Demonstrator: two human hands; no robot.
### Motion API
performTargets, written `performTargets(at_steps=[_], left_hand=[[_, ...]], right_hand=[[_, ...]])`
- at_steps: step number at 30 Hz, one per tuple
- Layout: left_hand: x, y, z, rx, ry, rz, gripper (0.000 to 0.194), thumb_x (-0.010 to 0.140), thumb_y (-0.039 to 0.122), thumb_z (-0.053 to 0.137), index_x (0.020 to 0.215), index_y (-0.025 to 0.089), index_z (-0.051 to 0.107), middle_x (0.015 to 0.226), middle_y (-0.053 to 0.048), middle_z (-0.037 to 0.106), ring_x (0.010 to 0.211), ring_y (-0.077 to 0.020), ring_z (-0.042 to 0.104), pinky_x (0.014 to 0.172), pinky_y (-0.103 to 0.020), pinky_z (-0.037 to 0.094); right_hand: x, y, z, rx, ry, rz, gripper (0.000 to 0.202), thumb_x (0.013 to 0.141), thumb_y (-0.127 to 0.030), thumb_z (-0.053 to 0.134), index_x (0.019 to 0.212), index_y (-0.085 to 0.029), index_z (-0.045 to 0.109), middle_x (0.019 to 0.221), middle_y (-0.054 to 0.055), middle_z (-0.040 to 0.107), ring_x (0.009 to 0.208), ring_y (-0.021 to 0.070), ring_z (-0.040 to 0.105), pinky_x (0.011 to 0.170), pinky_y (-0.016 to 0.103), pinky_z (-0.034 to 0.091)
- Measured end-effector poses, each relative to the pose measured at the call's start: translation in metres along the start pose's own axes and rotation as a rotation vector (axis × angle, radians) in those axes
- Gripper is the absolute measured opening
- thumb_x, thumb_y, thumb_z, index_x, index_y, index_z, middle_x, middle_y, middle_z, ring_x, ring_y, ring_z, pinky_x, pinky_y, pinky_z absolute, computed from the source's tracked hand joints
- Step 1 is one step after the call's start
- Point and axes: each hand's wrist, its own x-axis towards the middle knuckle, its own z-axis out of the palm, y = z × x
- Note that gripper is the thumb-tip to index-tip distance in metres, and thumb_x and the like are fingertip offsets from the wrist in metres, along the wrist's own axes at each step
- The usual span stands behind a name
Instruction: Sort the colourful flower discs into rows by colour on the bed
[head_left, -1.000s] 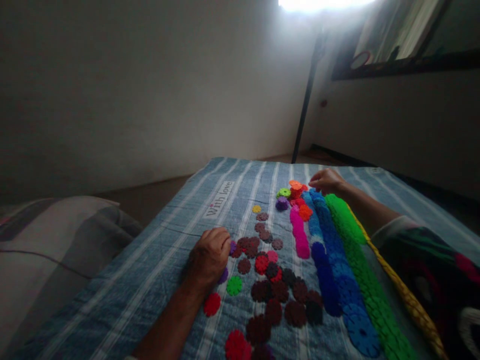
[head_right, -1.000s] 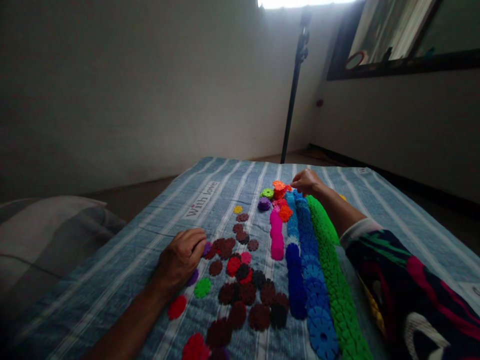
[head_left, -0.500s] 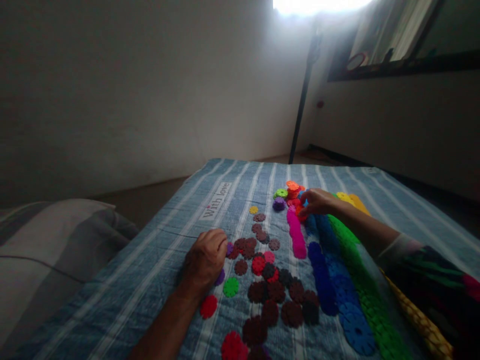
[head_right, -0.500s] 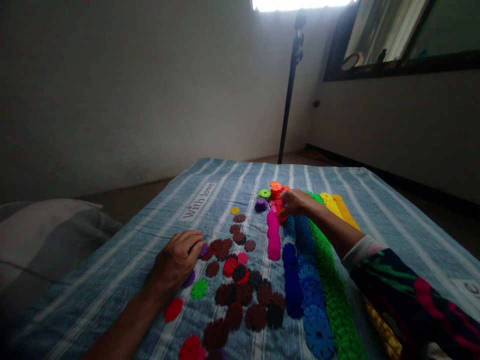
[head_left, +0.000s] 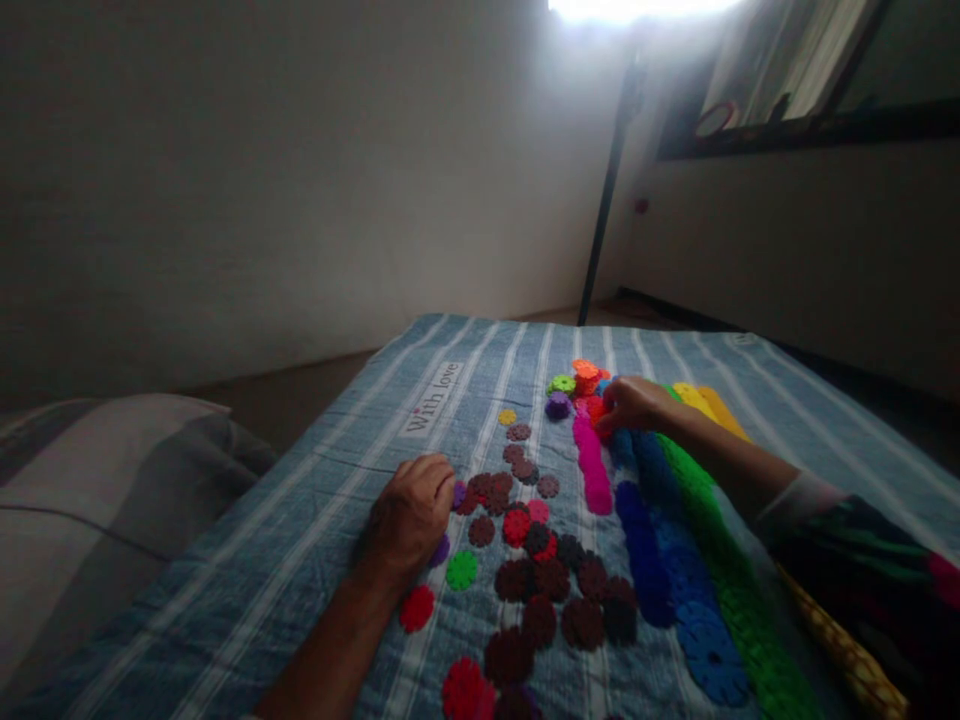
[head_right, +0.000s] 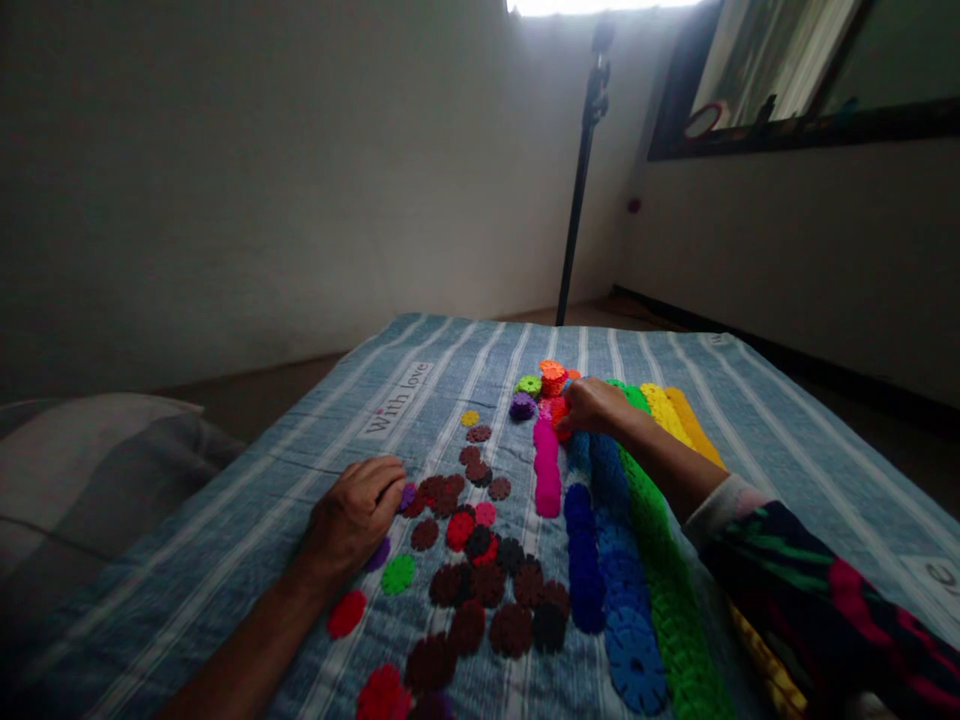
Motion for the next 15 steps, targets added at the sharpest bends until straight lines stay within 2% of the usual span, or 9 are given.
performTargets(at_steps=[3,6,15], left_hand=[[-0.0007,-0.0006,0.0003,-0.006,-0.007,0.005,0.024,0.088,0.019,0.043,0.080,0.018,0.066,0.089,-0.007,0.071,0.085,-0.0207,0.062,0.078,-0.034,0.052],[-0.0006,-0.0011,0.0004,-0.011,-0.006,0.000,0.023,0.087,0.018,0.043,0.081,0.018,0.066,0.090,-0.007,0.071,0.086,-0.0207,0.063,0.079,-0.034,0.052],[0.0004,0.0012,-0.0010,-0.023,-0.015,-0.035,0.024,0.086,0.019,0.043,0.080,0.019,0.066,0.090,-0.006,0.071,0.086,-0.0199,0.063,0.080,-0.034,0.052]], right_hand=[[-0.0004,0.0000,0.0013,0.002,0.040,-0.018,0.023,0.067,-0.041,0.074,0.079,-0.021,0.072,0.073,0.003,0.065,0.068,0.0172,0.058,0.052,0.024,0.030],[-0.0011,0.0005,0.0022,0.038,0.059,-0.029,0.022,0.066,-0.039,0.074,0.077,-0.020,0.072,0.071,0.002,0.063,0.068,0.0177,0.059,0.052,0.024,0.030],[0.0040,0.0088,0.0076,0.347,-0.021,-0.034,0.015,0.070,-0.031,0.071,0.071,-0.017,0.067,0.049,-0.005,0.052,0.041,0.0111,0.052,0.043,0.021,0.033]])
